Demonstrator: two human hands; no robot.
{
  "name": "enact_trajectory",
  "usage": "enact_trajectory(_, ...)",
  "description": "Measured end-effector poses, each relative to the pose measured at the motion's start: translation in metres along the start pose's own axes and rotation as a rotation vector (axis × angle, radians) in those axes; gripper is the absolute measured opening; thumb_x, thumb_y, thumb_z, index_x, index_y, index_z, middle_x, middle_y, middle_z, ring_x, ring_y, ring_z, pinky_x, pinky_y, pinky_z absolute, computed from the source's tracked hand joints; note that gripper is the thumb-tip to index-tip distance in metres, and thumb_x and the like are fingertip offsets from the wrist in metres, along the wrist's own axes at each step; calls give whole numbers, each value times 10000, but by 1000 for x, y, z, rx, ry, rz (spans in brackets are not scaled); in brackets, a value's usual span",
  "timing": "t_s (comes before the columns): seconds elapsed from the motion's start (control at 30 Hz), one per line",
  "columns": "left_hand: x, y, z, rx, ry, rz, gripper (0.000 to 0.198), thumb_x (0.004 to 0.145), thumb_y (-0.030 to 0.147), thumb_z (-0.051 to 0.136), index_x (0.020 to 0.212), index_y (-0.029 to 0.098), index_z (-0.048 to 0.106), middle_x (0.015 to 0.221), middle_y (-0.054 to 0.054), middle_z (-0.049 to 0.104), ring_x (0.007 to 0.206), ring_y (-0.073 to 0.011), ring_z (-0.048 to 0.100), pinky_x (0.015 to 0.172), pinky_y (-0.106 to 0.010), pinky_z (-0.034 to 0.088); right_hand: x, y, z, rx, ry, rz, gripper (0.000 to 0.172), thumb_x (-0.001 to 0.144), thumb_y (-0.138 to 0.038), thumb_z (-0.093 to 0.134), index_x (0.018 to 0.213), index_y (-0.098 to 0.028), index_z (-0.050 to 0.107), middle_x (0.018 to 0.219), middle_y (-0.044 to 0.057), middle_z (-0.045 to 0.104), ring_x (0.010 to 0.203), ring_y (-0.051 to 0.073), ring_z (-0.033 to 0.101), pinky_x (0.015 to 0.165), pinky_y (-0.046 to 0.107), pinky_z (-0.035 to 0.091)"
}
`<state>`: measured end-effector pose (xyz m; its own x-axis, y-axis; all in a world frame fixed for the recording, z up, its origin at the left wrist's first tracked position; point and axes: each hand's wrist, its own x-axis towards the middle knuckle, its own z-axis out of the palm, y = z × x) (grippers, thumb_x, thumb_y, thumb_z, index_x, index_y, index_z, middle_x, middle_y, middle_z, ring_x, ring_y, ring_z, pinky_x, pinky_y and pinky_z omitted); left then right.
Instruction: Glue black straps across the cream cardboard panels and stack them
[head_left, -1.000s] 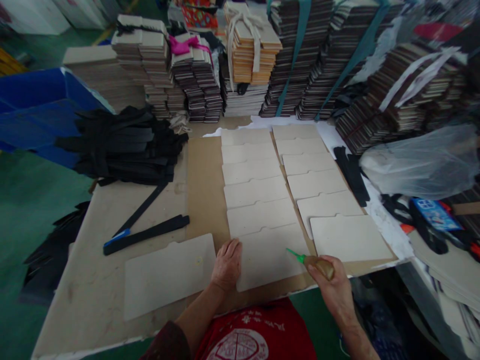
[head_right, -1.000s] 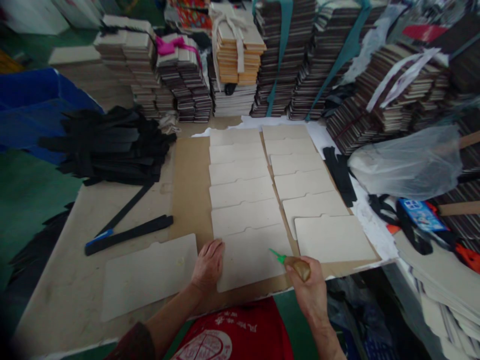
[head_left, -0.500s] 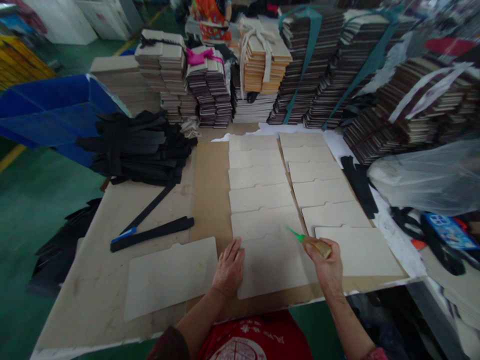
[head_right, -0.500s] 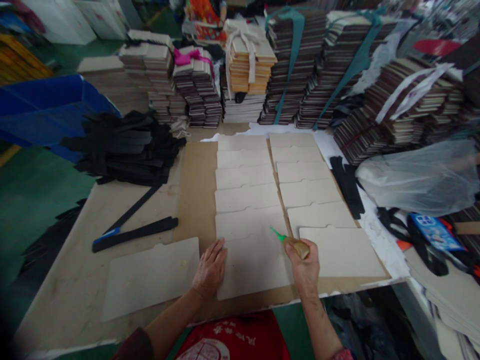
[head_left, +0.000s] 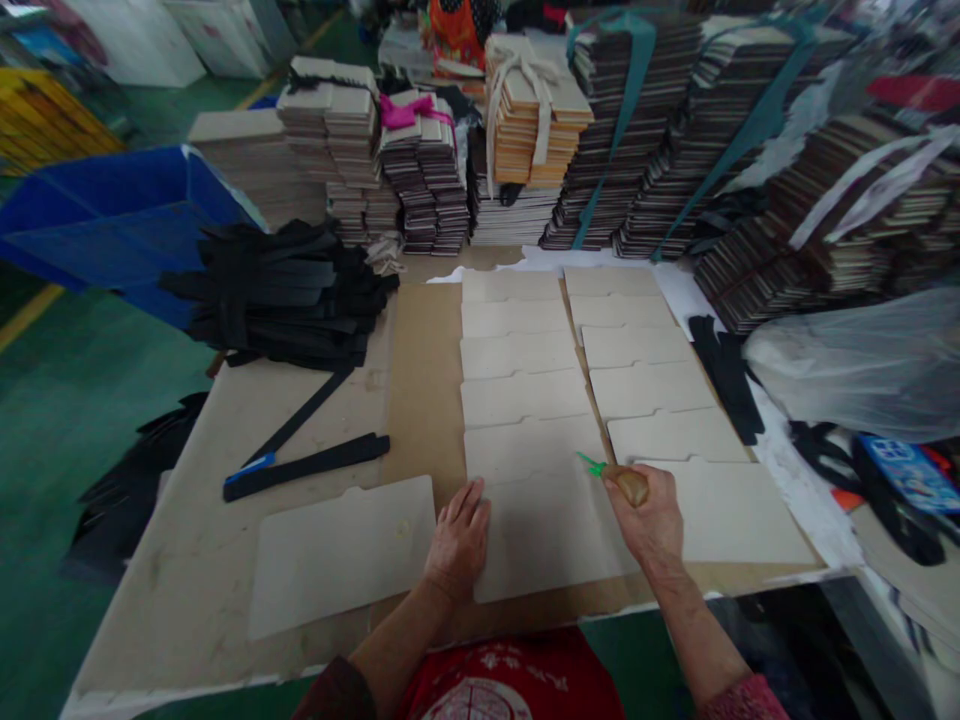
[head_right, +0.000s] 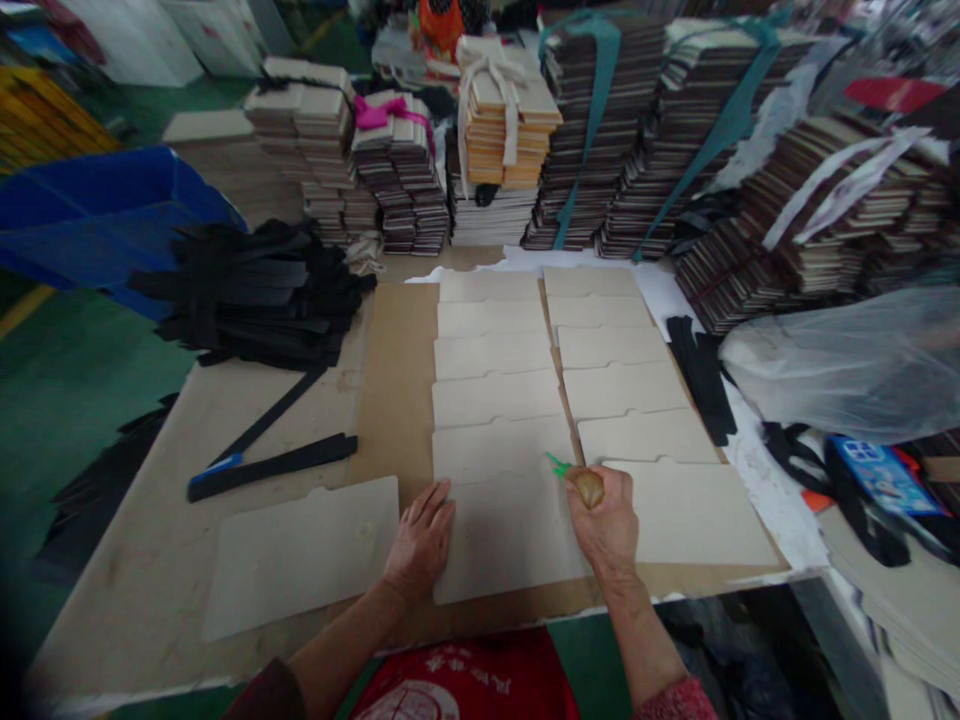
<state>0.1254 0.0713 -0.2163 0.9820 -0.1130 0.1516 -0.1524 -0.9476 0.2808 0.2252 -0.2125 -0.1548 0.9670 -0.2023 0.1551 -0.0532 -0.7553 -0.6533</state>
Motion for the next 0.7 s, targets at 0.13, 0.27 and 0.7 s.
enact_trajectory(0.13,0,-1,2,-7,8,12,288,882,91,493,1139,170,596,1469,-110,473,1342,-297,401,1004,-483,491,7,-2,-10,-108,-47,-14,412,789,-569,589,1048,-250,556,1059,37,549,858,220,575,780,382,487)
enact_trajectory(0.27,1,-1,2,-15,13,16,274,890,100,490,1131,169,601,1461,-116,478,1338,-298,399,1002,-489,492,12,0,-19,-133,-130,-32,380,796,-536,587,1050,-254,558,1073,32,544,843,210,572,782,372,478)
enact_trajectory(0.7,2,0,-1,-32,-9,0,276,884,97,511,1131,174,606,1459,-110,483,1325,-302,414,1001,-487,484,7,-3,3,162,-55,112,467,702,-522,719,1029,-215,588,1041,46,570,933,241,566,893,451,465)
